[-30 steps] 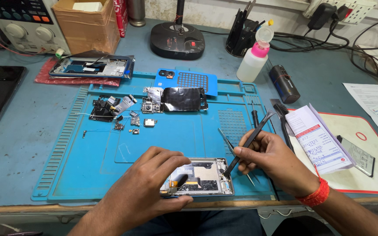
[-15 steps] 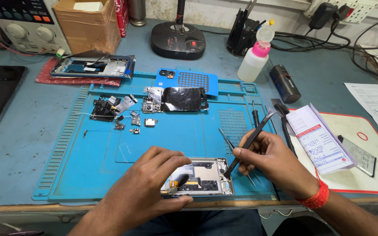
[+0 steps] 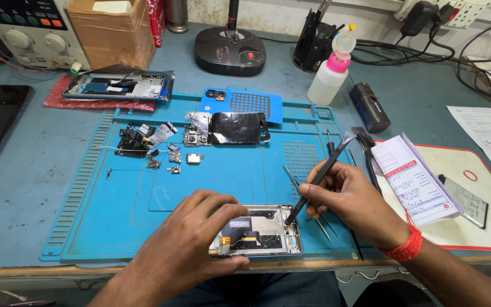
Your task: The person repairs a disassembled smartphone at a workbench. They hold the phone frame, pry at its edges with a metal spudger, use tweezers to pick small internal components from the mat, handle a small part in both hands, and use a screwdriver on the phone body while arranging parts on the mat.
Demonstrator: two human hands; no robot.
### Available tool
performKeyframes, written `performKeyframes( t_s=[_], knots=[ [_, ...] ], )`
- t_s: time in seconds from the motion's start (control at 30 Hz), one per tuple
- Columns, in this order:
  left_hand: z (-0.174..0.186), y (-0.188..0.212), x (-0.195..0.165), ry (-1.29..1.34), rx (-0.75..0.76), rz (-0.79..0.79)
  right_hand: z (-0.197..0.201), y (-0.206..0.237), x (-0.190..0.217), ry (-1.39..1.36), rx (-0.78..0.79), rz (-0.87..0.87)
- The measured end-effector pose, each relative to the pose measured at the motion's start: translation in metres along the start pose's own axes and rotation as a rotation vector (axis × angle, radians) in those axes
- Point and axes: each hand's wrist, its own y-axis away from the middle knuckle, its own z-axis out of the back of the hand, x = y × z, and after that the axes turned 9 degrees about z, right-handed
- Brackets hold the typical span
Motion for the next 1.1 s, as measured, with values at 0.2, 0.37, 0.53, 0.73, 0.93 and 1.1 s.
performKeyframes(
  t_s=[0.2,0.37,0.53,0.73,0.93,1.1],
  knots=[
    [-0.001,0.0,0.001,0.001,-0.006,-0.019,-0.01,-0.003,0.009,0.07,-0.001,0.018],
    [-0.002,0.0,0.002,-0.004,0.017,0.011,-0.014,-0.005,0.013,0.14,-0.002,0.025],
    [-0.002,0.0,0.001,-0.016,0.012,-0.004,-0.007,-0.008,0.013,0.042,-0.018,0.046],
    [-0.002,0.0,0.003,-0.005,-0.02,-0.041,0.0,0.004,0.007,0.12,-0.002,-0.005],
    [-0.002,0.001,0.003,-0.01,-0.029,-0.041,-0.004,0.007,0.005,0.121,0.005,0.014],
    [-0.002,0.0,0.002,-0.014,-0.008,-0.022,-0.006,0.005,0.007,0.132,0.001,0.019]
  ],
)
